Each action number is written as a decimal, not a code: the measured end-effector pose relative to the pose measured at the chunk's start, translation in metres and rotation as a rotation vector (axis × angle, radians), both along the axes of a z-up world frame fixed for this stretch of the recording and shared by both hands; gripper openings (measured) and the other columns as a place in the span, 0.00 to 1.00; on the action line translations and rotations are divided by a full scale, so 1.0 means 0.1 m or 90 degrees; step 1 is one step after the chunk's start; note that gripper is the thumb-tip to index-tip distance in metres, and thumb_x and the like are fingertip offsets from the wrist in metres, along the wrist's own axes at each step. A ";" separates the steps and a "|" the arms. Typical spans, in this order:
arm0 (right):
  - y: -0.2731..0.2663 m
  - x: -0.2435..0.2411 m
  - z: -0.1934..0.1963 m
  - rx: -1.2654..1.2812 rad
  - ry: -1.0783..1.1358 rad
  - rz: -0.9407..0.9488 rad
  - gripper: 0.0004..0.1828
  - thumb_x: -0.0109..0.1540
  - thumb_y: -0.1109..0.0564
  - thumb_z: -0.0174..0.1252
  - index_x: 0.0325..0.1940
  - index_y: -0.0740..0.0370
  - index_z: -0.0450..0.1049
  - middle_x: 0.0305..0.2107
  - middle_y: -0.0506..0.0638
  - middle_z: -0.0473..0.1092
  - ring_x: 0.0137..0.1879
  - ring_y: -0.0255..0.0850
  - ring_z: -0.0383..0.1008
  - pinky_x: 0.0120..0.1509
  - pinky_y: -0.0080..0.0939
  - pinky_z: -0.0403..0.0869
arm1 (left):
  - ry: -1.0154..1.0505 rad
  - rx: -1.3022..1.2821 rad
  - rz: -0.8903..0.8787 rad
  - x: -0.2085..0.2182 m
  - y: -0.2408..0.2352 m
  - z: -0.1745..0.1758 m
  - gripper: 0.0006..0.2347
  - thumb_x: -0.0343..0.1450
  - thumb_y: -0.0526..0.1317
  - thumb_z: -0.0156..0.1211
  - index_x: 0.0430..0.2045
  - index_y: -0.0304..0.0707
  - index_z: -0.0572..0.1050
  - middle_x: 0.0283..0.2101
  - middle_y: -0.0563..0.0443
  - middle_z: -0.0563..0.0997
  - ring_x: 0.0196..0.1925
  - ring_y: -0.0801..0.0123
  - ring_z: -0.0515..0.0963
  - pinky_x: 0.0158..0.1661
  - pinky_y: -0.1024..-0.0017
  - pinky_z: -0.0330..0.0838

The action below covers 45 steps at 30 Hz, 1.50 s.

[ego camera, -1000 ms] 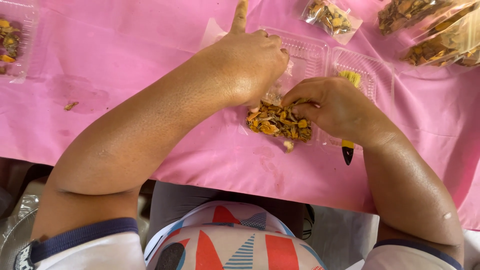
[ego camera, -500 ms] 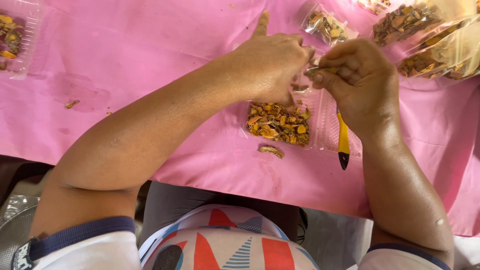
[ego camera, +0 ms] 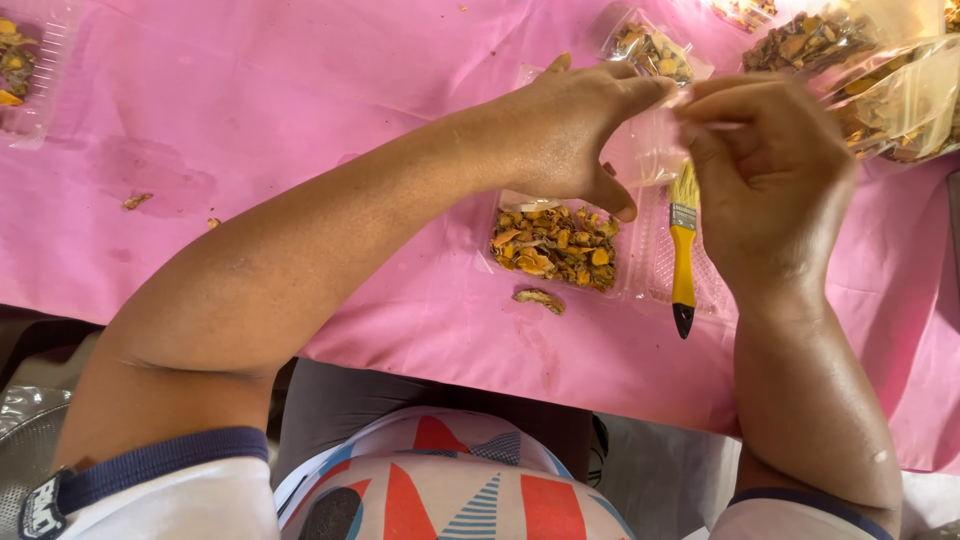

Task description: Portioning dried herbs from a container into small plastic bags using hands and a brush.

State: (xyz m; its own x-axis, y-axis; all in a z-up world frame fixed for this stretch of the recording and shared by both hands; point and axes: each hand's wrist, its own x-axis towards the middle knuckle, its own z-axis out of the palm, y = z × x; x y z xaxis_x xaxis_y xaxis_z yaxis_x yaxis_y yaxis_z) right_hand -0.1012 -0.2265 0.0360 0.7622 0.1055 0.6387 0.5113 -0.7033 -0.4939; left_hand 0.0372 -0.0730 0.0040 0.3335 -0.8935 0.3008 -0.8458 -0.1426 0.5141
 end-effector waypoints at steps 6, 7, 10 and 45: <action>0.22 -0.43 0.14 -0.213 0.068 0.030 0.08 0.67 0.78 0.62 0.39 0.72 0.78 0.36 0.57 0.75 0.41 0.47 0.72 0.60 0.49 0.71 | -0.058 -0.040 0.017 0.06 0.06 0.09 0.43 0.63 0.48 0.85 0.65 0.27 0.61 0.68 0.36 0.68 0.69 0.49 0.66 0.65 0.54 0.59; 0.23 -0.43 -0.03 -0.211 0.076 0.031 0.08 0.67 0.78 0.62 0.39 0.72 0.78 0.36 0.57 0.75 0.41 0.47 0.72 0.60 0.49 0.71 | -0.050 -0.037 0.017 0.05 0.12 0.10 0.43 0.63 0.48 0.85 0.65 0.27 0.61 0.68 0.36 0.68 0.69 0.49 0.66 0.65 0.54 0.59; 0.32 -0.43 -0.42 -0.506 0.164 0.283 0.19 0.67 0.63 0.49 0.61 0.62 0.74 0.44 0.59 0.73 0.48 0.56 0.74 0.53 0.54 0.74 | 0.012 -0.022 0.053 0.11 0.20 0.13 0.33 0.63 0.40 0.80 0.59 0.47 0.63 0.28 0.54 0.74 0.21 0.69 0.74 0.20 0.62 0.60; -0.15 0.30 -0.22 0.167 0.055 -0.062 0.13 0.69 0.76 0.69 0.43 0.66 0.73 0.37 0.51 0.73 0.42 0.34 0.73 0.48 0.30 0.75 | -0.067 -0.054 0.047 -0.07 0.11 0.07 0.41 0.57 0.48 0.88 0.59 0.35 0.64 0.58 0.42 0.75 0.60 0.51 0.77 0.62 0.29 0.41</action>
